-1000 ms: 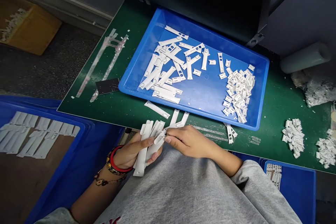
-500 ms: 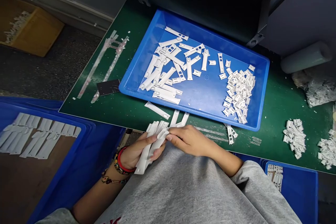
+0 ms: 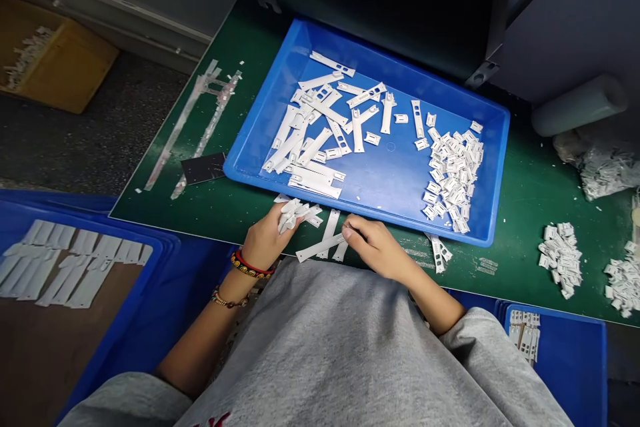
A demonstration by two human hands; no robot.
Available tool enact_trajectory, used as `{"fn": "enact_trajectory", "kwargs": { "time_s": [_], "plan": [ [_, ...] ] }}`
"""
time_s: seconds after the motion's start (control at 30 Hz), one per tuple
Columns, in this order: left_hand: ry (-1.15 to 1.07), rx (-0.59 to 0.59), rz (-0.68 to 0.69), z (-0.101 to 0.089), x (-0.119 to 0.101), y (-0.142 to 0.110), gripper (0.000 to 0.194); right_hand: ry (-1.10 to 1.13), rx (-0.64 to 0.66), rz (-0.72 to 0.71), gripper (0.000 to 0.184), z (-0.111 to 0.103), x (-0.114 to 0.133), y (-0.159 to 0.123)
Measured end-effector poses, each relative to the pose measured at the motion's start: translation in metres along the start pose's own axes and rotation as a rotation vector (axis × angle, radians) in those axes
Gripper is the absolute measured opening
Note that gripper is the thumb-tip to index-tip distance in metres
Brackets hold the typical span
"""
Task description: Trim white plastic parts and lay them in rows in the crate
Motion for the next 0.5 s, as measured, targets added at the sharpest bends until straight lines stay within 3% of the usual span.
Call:
{"fn": "enact_trajectory", "kwargs": {
  "time_s": [0.17, 0.3, 0.5],
  "plan": [
    [-0.052, -0.051, 0.168, -0.001, -0.008, 0.000, 0.028, -0.052, -0.011, 0.057, 0.012, 0.004, -0.005, 0.000],
    [-0.279, -0.063, 0.071, -0.010, -0.017, -0.012, 0.028, -0.026, 0.030, 0.033, 0.013, 0.014, -0.005, -0.002],
    [-0.728, 0.007, -0.074, -0.027, -0.049, -0.031, 0.025, -0.333, -0.057, -0.136, 0.027, 0.023, 0.017, -0.009]
  ]
}}
Point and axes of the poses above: each hand's wrist, its own y-axis towards the middle knuckle, its own z-axis out of the palm, x = y × z, the point moved 4 cm from there along y, towards the middle knuckle, and after that the axes turned 6 degrees about -x, right-handed, at the moved point
